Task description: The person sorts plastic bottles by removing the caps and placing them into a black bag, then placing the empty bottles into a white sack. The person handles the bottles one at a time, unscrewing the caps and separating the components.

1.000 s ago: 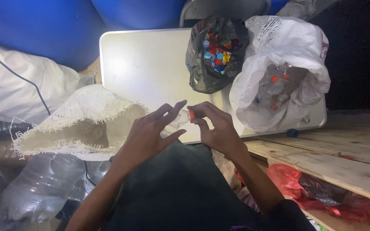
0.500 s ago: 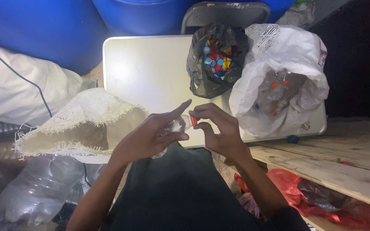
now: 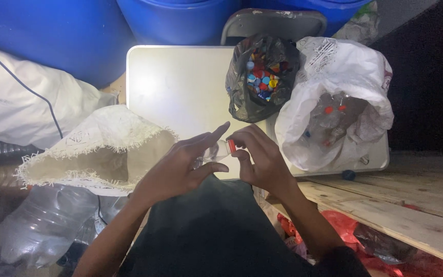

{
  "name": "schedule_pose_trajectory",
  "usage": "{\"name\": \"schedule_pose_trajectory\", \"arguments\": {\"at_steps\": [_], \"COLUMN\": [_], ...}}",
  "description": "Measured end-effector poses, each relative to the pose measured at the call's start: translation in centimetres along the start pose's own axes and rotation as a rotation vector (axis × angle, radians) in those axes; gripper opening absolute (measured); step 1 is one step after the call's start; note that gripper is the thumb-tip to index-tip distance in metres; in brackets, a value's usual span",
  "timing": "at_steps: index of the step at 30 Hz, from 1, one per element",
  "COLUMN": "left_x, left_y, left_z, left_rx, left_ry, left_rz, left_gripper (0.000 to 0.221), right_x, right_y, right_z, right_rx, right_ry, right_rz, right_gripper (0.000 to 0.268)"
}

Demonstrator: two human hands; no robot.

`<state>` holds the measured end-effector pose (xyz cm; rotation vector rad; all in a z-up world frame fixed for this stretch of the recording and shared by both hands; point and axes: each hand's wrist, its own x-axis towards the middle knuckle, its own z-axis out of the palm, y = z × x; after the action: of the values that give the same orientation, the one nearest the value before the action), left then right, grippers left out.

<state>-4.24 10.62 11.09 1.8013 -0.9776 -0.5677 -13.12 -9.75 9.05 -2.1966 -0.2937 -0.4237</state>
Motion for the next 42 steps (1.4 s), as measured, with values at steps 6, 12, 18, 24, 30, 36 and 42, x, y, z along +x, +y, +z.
{"name": "schedule_pose_trajectory", "arguments": {"at_steps": [6,12,18,24,30,36,42], "left_x": [0.4,0.6,2.0,5.8,8.9,12.0,12.6], "left_y": [1.2,-0.8,-0.2,0.1,-2.4,-3.8,-5.8], "left_z": [-0.8,-0.3,0.6,4.2,11.9,18.9,20.7], "left_rx": [0.036,0.457,0.558,0.334,-0.268,-0.404,-0.249], "left_ry": [-0.050,-0.093,-0.180,-0.239,-0.052,-0.047,-0.298], "left_rz": [0.042,0.331,0.372,0.026,-0.015,-0.221,-0.090], "left_gripper": [0.081,0.070,0.078,0.073,0.048,0.054,0.076], "right_x": [-0.8,-1.2,-4.4,-7.8,-13.0,-14.1,-19.5], "right_y": [2.4,0.6,2.3,4.6,8.1,7.4,15.7], "right_z": [-0.3,-0.5,0.6,0.5,4.4,1.6,2.4], "right_rx": [-0.141,0.280,0.319,0.525,0.875,0.961,0.859], "right_ry": [-0.153,-0.209,-0.161,-0.016,0.456,0.486,1.193], "right_rz": [-0.078,0.253,0.390,0.607,0.582,0.674,0.837], "right_gripper": [0.012,0.036,0.039,0.046,0.072,0.061,0.057]}}
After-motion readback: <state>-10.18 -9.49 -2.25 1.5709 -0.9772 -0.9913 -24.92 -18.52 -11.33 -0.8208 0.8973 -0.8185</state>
